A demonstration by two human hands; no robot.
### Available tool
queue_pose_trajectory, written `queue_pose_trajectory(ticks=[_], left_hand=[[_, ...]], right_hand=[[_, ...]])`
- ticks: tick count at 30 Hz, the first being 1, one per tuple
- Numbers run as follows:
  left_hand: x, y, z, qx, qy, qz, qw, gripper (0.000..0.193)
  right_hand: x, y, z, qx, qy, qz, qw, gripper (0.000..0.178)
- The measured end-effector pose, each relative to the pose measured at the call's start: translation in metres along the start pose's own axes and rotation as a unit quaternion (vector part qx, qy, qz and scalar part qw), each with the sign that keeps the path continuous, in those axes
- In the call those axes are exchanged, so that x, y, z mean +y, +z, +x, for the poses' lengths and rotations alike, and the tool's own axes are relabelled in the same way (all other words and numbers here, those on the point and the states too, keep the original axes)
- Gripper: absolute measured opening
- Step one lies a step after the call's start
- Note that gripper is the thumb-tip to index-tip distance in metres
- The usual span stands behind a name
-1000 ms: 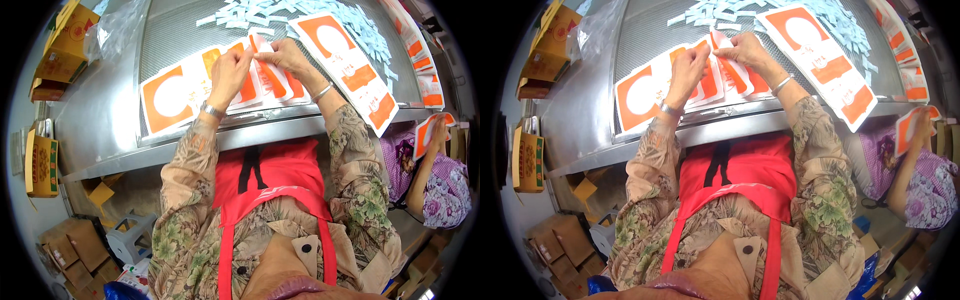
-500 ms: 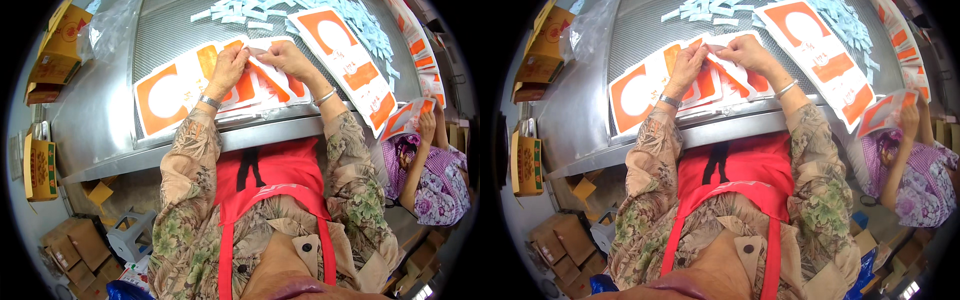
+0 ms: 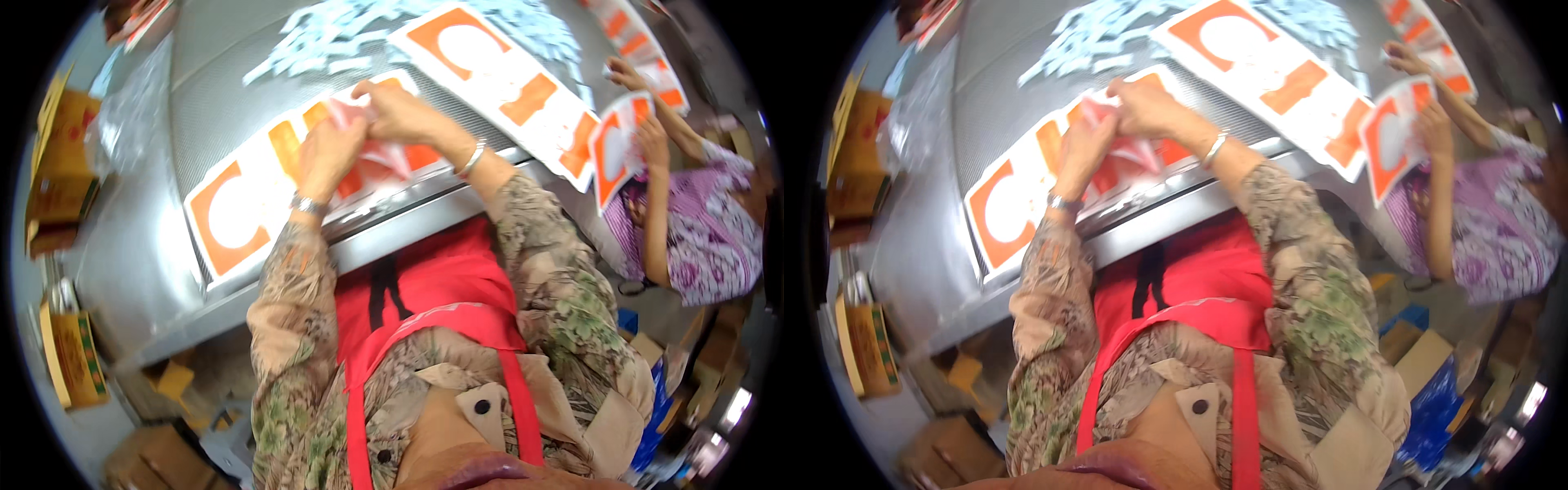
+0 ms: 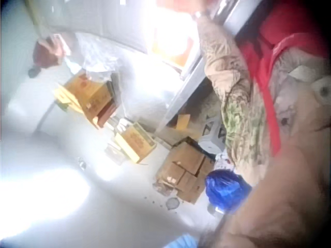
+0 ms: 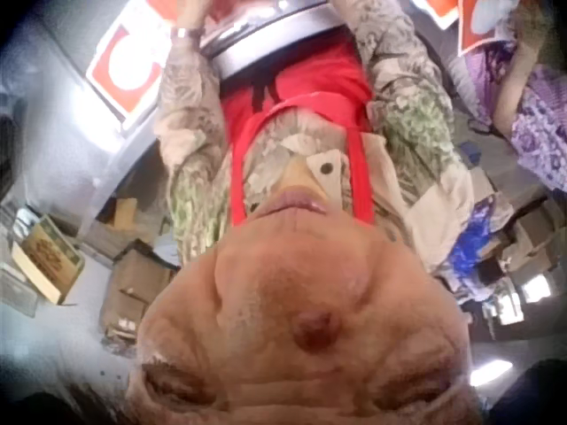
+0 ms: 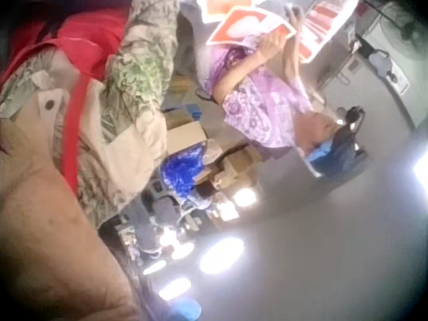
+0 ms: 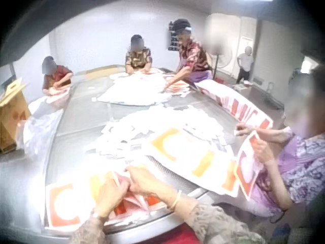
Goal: The person picks up a stack of paper packaging bags and aligns them, then picks up individual small white rectangular labels and applies them to the center of the larger orange-and-white printed sheets on a metal table.
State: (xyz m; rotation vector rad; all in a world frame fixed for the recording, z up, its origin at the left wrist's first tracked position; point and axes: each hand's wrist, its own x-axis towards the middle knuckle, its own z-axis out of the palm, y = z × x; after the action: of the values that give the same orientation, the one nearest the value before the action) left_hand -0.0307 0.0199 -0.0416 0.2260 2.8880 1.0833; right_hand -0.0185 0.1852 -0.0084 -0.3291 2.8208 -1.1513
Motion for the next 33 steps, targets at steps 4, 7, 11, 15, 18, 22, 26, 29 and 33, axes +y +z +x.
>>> queue_pose_trajectory(ticks=[4,7,11,15,18,22,26,29,33], left_hand=[[0.016,-0.019,-0.011,-0.107,-0.004,-0.047,0.993,0.045],[0.002,-0.022,-0.012,-0.129,0.001,-0.072,0.989,0.041],[-0.008,-0.032,-0.020,-0.083,0.028,-0.063,0.994,0.035],[-0.001,-0.032,-0.036,-0.064,-0.053,-0.161,0.983,0.034],[-0.009,-0.020,-0.038,-0.073,-0.070,-0.196,0.975,0.034],[0.006,-0.018,-0.039,-0.053,-0.070,-0.191,0.978,0.039],[0.006,-0.013,-0.037,-0.070,-0.057,-0.155,0.984,0.046],[0.017,-0.021,-0.042,-0.057,-0.022,-0.170,0.984,0.049],[0.016,-0.014,-0.034,-0.025,0.008,-0.173,0.985,0.046]], right_hand=[[0.008,-0.003,-0.006,0.041,-0.022,0.012,0.999,0.058],[0.023,-0.016,-0.009,0.028,0.030,-0.066,0.997,0.059],[0.024,-0.023,-0.021,0.015,0.048,-0.129,0.990,0.062],[0.001,-0.038,0.010,-0.058,0.028,0.088,0.994,0.061],[0.039,-0.031,0.071,-0.004,0.057,0.135,0.989,0.053],[0.061,0.002,0.096,0.122,-0.012,-0.236,0.964,0.038],[0.053,-0.006,0.091,0.117,0.034,-0.223,0.967,0.034],[0.022,-0.030,0.049,0.141,-0.006,0.065,0.988,0.033],[-0.043,-0.024,-0.042,0.086,-0.031,0.371,0.924,0.028]])
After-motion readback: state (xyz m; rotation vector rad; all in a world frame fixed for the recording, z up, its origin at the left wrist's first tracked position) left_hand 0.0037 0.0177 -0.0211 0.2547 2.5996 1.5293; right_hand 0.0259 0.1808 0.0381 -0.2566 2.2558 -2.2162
